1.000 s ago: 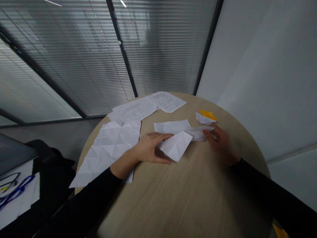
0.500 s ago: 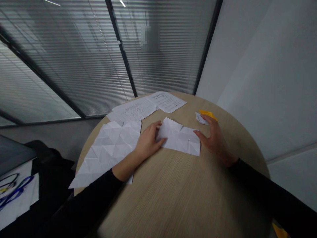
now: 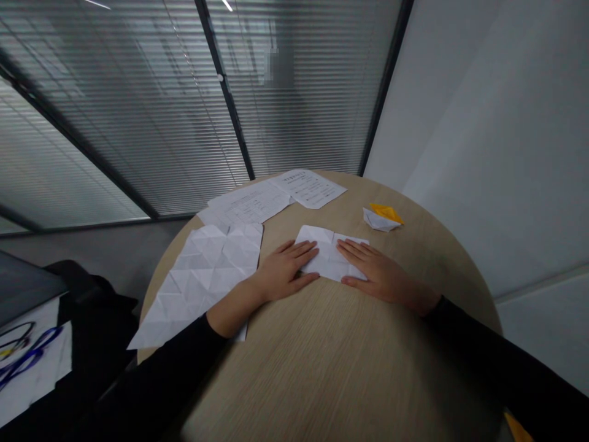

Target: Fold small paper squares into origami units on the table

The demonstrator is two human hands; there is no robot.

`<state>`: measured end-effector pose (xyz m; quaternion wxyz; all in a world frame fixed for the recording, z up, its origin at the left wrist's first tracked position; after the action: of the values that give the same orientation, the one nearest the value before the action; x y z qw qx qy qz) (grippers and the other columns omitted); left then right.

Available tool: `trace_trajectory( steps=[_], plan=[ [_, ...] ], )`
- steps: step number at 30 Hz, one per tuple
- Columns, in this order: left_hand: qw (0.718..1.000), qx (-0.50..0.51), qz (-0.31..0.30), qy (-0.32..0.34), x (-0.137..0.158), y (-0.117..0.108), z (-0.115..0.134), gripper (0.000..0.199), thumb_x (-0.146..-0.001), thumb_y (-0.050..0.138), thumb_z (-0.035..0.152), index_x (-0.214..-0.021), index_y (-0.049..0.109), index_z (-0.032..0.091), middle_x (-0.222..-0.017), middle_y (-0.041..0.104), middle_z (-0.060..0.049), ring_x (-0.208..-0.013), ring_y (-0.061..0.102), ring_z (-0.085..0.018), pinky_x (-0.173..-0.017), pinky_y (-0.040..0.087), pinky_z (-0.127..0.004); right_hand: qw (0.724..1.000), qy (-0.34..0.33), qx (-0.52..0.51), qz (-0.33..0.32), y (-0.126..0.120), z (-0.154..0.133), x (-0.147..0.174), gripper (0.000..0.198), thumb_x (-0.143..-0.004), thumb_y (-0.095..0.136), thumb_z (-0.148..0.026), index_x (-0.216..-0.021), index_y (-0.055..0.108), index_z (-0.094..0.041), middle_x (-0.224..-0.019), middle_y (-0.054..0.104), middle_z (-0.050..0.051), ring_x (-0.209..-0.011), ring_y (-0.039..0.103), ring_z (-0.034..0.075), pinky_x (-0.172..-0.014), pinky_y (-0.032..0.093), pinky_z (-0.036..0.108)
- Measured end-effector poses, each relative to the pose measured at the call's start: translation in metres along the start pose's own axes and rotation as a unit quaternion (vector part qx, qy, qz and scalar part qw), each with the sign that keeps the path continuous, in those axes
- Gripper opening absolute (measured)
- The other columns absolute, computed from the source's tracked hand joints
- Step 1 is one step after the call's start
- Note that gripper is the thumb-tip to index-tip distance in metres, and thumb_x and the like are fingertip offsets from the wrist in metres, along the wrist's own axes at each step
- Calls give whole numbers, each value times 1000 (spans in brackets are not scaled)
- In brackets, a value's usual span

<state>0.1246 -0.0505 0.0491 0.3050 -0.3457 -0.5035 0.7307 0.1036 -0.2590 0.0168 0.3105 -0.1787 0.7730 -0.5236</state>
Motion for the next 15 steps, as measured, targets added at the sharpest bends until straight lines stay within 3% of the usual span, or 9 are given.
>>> trace_trajectory(
  steps=[6, 11, 13, 15],
  plan=[
    [998, -52, 16, 5, -3, -10, 3, 65, -119, 59, 69, -158, 73, 21, -173, 67, -18, -160, 67, -37, -138, 50, -62, 1000, 12, 9, 18, -13, 5, -1, 80, -115, 69, -56, -186, 43, -28, -184, 55, 18, -170, 56, 41, -141, 44, 71],
    [996, -71, 52, 2, -4, -19, 4, 57, -123, 49, 65, -142, 83, 24, -155, 81, -14, -141, 80, -37, -125, 62, -61, 999, -24, 1, 42, -28, -9, -2, 106, -99, 88, -66, -186, 42, -26, -182, 58, 20, -166, 59, 45, -140, 45, 71],
    [995, -76, 66, 6, -4, -22, 5, 56, -125, 46, 62, -138, 84, 22, -148, 84, -14, -135, 83, -36, -121, 65, -60, 998, -31, 3, 56, -32, -13, -2, 97, -101, 88, -59, -183, 47, -27, -179, 62, 18, -162, 63, 44, -139, 47, 71],
    [994, -80, 77, 15, -3, -23, 6, 52, -125, 48, 57, -137, 84, 21, -144, 86, -13, -132, 85, -35, -118, 66, -58, 997, -32, 6, 70, -35, -12, -1, 76, -106, 83, -44, -176, 58, -29, -171, 70, 14, -155, 70, 40, -135, 52, 68]
  ],
)
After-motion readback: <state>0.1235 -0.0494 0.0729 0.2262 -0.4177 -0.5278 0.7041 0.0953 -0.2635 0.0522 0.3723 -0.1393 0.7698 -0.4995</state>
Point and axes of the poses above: each hand's wrist, its own x-axis away from the middle knuckle, its own y-axis out of the palm, z = x × y, the point moved 10 cm from there along -x, towards the middle knuckle
